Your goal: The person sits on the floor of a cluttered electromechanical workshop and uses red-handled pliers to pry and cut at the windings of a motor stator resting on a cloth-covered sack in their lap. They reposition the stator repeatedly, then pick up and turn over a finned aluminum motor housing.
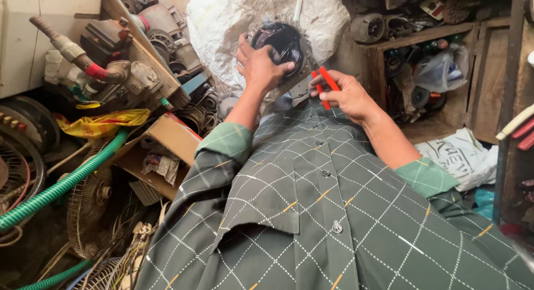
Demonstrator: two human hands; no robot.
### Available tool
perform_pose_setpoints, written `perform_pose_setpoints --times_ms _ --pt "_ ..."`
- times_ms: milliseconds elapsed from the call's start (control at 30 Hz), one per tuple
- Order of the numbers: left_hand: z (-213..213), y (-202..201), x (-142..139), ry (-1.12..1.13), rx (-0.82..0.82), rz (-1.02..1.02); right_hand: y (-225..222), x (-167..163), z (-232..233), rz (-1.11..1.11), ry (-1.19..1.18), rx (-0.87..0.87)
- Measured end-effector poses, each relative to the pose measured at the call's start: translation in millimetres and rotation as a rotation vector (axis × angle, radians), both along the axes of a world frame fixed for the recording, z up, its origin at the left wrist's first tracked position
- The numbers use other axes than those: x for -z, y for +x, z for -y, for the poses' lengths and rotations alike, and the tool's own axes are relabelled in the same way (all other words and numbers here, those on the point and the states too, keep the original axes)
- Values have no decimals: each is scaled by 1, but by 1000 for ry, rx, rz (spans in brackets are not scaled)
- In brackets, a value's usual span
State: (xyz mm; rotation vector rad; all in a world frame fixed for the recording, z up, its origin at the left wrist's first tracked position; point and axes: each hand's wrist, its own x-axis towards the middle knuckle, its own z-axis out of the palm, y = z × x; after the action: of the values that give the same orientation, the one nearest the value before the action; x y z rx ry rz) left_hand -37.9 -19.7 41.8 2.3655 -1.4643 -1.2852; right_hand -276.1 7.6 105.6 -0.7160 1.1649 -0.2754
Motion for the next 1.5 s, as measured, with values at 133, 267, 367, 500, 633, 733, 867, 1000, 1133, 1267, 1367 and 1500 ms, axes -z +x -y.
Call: perform_pose_setpoints --times_ms 133,267,367,500,633,733,867,1000,1133,1267,1367,1500 --pt "-9 24 8 -190 45 -188 -2 3 3 33 116 -41" --pt "-13 42 9 -155 86 -302 4 8 1 10 105 -155" --pt "-12 45 11 -84 107 -310 10 11 -1 -63 151 -203" --pt "-12 45 22 -136 103 -347 18 14 -2 -123 202 -206" --pt "-13 42 35 -169 22 -388 22 18 3 -130 126 -216" --pt "-14 42 38 -136 18 -379 24 20 10 -124 60 -276" --pt "-16 42 36 -185 43 -345 24 17 24 -152 -14 -430" --pt "-15 43 31 -176 50 -326 21 15 38 -184 14 -525" --pt "-16 44 28 -182 36 -326 15 26 44 -34 -6 -533" --pt "-19 45 27 -190 25 -332 9 43 36 18 60 -484" --pt "-19 47 27 -193 40 -347 7 50 31 66 163 -421" --pt "-19 51 27 -206 96 -348 7 47 32 225 172 -398"
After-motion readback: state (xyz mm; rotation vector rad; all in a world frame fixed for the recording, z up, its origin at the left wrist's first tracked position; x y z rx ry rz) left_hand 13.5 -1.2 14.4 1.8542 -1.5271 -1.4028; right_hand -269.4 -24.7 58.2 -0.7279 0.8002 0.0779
